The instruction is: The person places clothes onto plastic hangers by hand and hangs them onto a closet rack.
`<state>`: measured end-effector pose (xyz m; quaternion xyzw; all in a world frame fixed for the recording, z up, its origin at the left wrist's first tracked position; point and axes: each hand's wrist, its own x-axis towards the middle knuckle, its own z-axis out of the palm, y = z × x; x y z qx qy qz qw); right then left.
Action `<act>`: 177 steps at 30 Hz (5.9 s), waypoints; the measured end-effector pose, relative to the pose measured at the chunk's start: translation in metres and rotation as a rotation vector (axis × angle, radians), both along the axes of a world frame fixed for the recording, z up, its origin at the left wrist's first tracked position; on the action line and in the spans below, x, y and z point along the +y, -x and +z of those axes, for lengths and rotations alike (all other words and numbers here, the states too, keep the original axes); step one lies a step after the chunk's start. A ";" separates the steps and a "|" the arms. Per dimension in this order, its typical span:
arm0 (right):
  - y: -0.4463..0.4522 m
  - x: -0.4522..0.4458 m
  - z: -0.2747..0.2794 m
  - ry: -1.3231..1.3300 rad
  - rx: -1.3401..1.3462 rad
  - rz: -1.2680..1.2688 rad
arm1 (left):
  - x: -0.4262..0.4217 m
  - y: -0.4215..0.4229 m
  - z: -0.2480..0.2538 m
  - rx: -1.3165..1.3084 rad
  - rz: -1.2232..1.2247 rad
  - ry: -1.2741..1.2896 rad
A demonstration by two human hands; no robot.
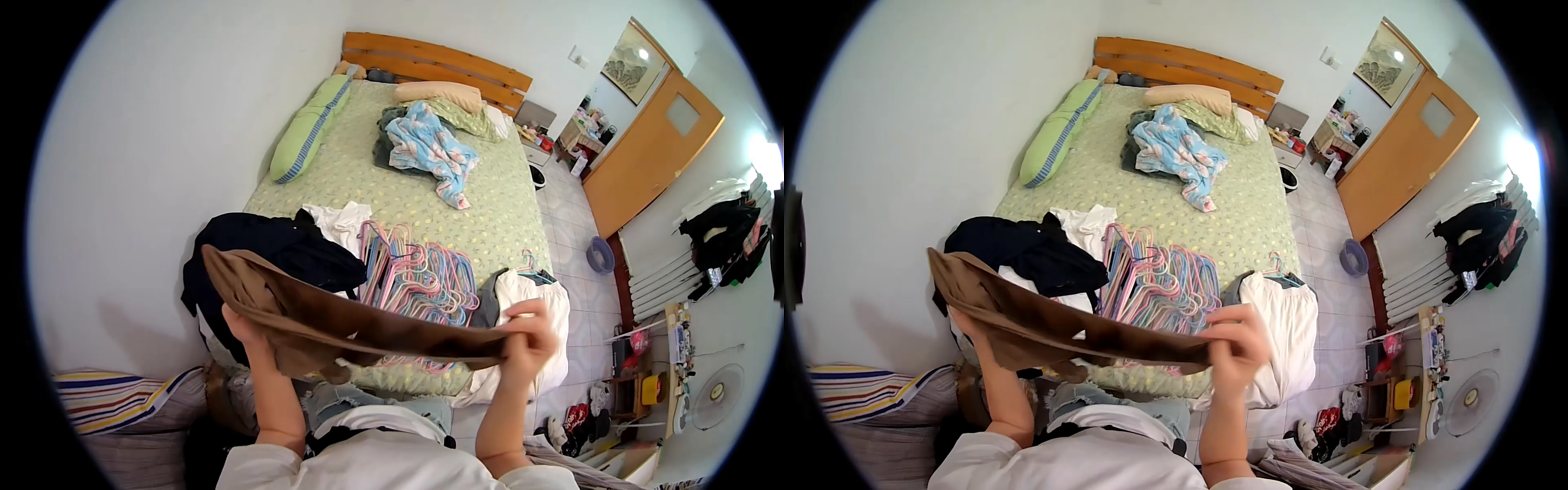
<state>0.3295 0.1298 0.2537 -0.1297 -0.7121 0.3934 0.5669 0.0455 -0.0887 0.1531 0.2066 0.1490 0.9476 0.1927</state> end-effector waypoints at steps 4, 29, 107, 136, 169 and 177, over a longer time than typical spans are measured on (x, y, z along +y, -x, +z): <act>0.013 -0.006 -0.043 0.551 -0.214 0.150 | 0.027 -0.028 0.001 -0.137 0.077 0.408; 0.200 0.106 -0.386 0.063 -1.186 0.368 | 0.008 -0.107 -0.102 0.243 -0.046 0.893; 0.044 -0.029 -0.069 -0.480 -0.333 0.075 | 0.084 -0.071 0.069 1.233 0.512 1.108; 0.013 0.048 -0.216 -0.493 -1.004 0.295 | 0.030 -0.045 0.051 0.814 0.464 1.248; 0.041 0.055 -0.021 -0.680 -0.608 0.177 | 0.046 -0.061 0.043 0.897 0.161 1.124; 0.065 0.025 -0.038 -0.563 -0.746 0.411 | 0.062 -0.076 0.062 1.124 0.198 1.132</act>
